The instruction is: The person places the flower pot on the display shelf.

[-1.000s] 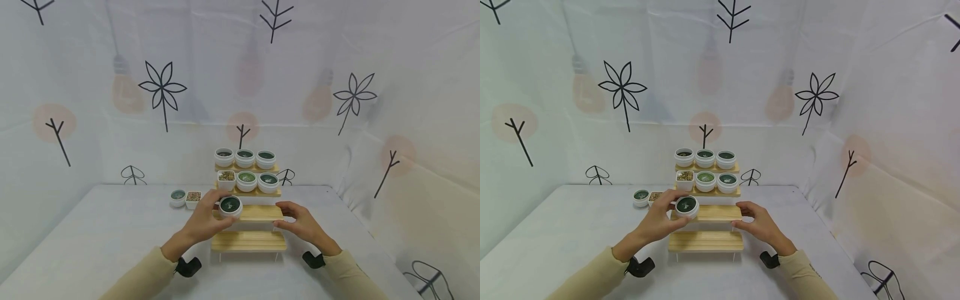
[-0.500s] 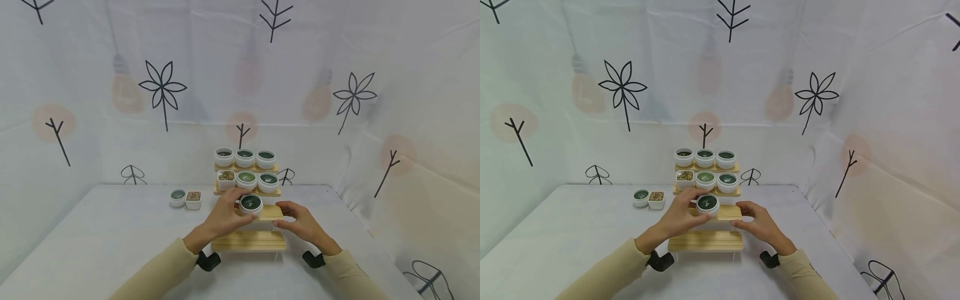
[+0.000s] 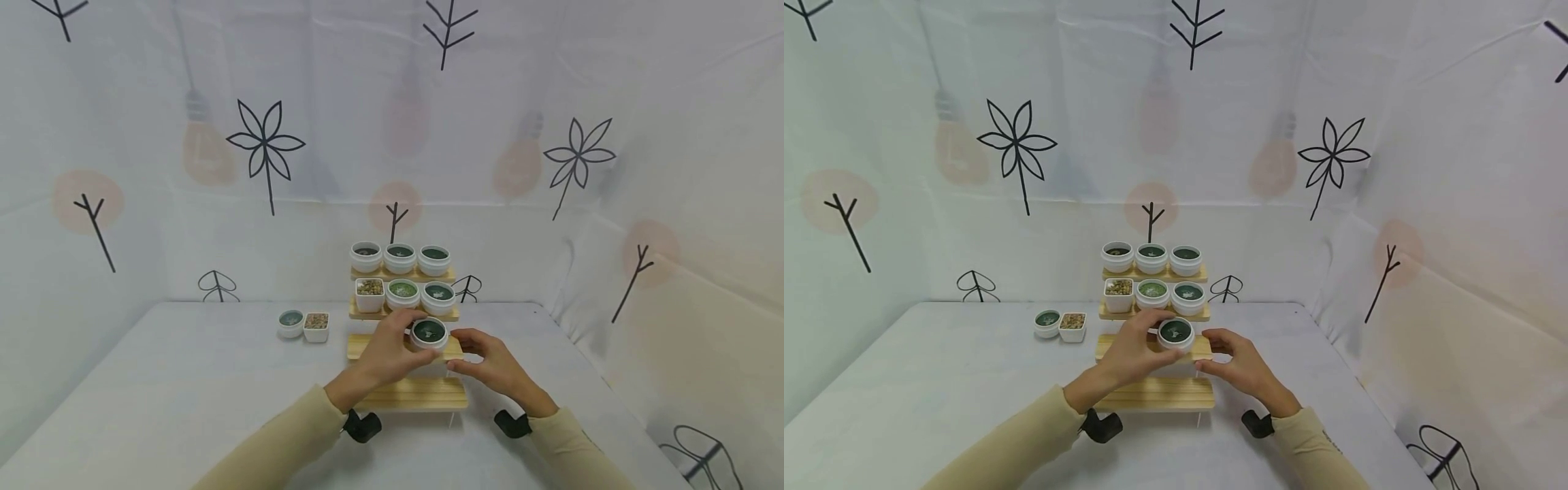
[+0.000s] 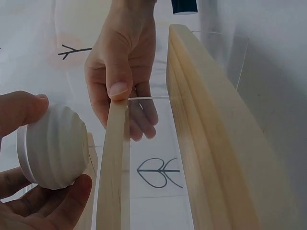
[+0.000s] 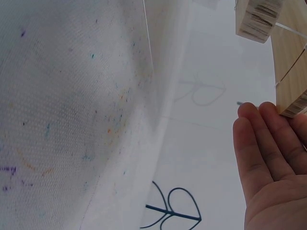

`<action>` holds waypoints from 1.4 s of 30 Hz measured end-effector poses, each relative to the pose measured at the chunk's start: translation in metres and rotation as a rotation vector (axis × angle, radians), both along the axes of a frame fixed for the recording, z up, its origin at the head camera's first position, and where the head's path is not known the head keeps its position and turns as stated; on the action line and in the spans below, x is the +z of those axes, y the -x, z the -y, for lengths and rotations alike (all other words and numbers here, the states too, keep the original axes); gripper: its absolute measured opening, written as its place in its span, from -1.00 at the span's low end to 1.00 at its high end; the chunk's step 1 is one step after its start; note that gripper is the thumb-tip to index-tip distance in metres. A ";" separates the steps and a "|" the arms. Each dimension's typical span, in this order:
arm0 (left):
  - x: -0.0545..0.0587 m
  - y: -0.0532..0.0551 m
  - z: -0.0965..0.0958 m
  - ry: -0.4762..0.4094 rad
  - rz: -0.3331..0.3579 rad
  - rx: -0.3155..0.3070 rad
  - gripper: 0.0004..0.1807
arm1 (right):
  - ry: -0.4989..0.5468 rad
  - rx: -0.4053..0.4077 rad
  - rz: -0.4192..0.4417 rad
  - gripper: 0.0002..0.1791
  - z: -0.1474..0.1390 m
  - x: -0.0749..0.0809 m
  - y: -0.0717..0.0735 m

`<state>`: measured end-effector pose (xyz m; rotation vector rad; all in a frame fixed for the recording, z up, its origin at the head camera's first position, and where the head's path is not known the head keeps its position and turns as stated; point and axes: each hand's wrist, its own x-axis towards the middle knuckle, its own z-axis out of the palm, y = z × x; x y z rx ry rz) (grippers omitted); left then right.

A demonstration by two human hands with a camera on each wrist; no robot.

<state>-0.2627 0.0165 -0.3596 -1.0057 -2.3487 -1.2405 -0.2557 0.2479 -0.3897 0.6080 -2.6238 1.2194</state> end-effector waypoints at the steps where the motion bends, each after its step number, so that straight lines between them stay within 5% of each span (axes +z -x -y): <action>1: 0.000 0.000 -0.001 0.001 0.003 0.007 -0.40 | -0.003 0.001 0.000 -0.40 0.002 0.004 -0.003; 8: -0.004 -0.001 -0.007 0.014 0.034 0.030 -0.38 | -0.019 0.011 -0.008 -0.42 0.007 0.016 -0.014; 21: -0.007 0.000 -0.015 0.062 0.015 0.085 -0.35 | -0.001 0.001 -0.016 -0.35 -0.008 -0.014 0.011; 28: -0.008 0.000 -0.016 0.075 -0.023 0.099 -0.35 | 0.003 0.009 -0.012 -0.42 0.007 0.016 -0.012; 42: -0.012 0.000 -0.016 0.044 -0.023 0.082 -0.38 | 0.001 0.045 -0.039 -0.40 0.003 0.012 -0.010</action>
